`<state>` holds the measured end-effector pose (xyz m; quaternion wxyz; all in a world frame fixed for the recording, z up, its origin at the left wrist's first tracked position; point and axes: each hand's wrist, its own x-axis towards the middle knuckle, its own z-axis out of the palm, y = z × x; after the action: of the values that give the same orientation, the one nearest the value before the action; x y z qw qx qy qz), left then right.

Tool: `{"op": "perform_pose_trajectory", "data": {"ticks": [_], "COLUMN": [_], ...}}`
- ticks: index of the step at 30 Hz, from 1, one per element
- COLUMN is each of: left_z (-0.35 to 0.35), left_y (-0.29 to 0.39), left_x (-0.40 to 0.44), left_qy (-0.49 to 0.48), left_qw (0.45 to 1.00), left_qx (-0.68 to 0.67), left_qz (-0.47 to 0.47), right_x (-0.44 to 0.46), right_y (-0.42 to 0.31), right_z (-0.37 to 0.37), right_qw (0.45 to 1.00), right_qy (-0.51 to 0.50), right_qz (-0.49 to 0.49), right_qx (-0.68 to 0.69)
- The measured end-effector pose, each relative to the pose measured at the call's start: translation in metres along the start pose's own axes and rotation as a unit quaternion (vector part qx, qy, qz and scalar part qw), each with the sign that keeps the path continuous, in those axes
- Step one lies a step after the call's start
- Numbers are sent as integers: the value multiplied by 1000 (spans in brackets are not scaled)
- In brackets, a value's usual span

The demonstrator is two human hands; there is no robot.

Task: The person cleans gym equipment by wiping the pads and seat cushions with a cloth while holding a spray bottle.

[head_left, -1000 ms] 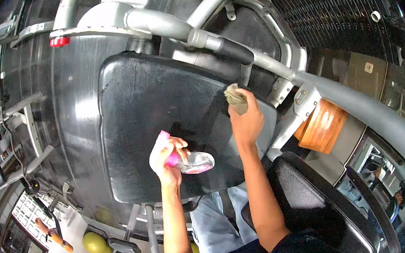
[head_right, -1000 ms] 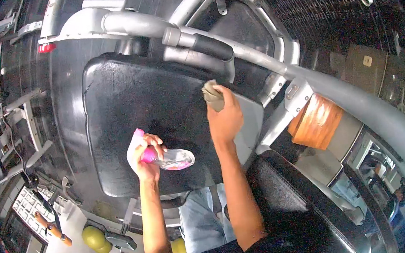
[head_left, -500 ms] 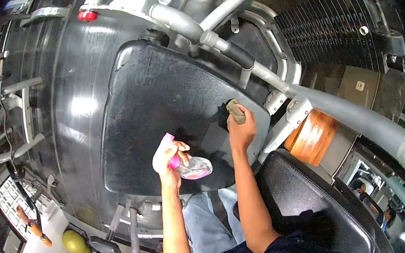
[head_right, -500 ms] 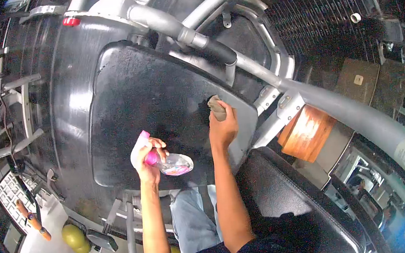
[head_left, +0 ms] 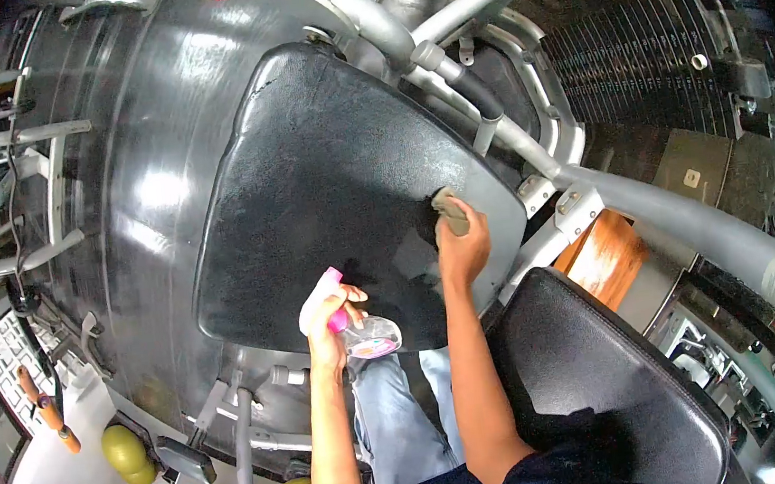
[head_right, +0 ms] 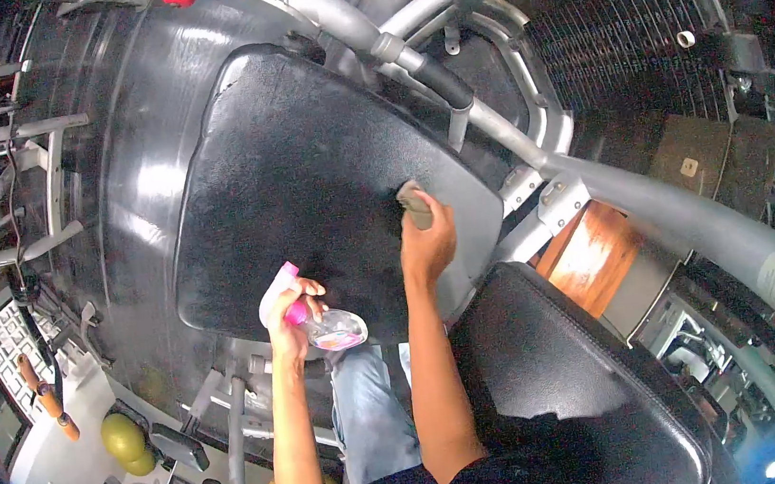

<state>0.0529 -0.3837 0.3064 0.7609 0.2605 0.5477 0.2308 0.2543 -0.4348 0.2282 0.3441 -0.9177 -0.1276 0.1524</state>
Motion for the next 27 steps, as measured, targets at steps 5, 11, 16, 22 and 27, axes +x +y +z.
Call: {"op": "perform_pose_trajectory", "data": {"ticks": [5,11,16,22,27], "left_z": [-5,-13,-25,-52,-77], "left_y": [-1,-11,-17,-27,-40], "left_x": [-8,-17,-30,-45,-53], "left_qy": [-9,-1,-30,-35,-27], "left_qw": [999,1000,999,999,999], "left_qx": [31,8,29,16,-24], "left_qz": [3,0,-9,-7,-30], "right_x": [1,-24,-51,-37,-69], "right_y": [0,-38,3,-1,-16], "right_z": [4,16,1,19,29], "right_qw": [1000,997,999,998,989], "right_qy": [24,-80,-25,16,-4], "right_qz": [6,-15,20,26,-145], "right_qx": [-13,-9,-30,60,24]}}
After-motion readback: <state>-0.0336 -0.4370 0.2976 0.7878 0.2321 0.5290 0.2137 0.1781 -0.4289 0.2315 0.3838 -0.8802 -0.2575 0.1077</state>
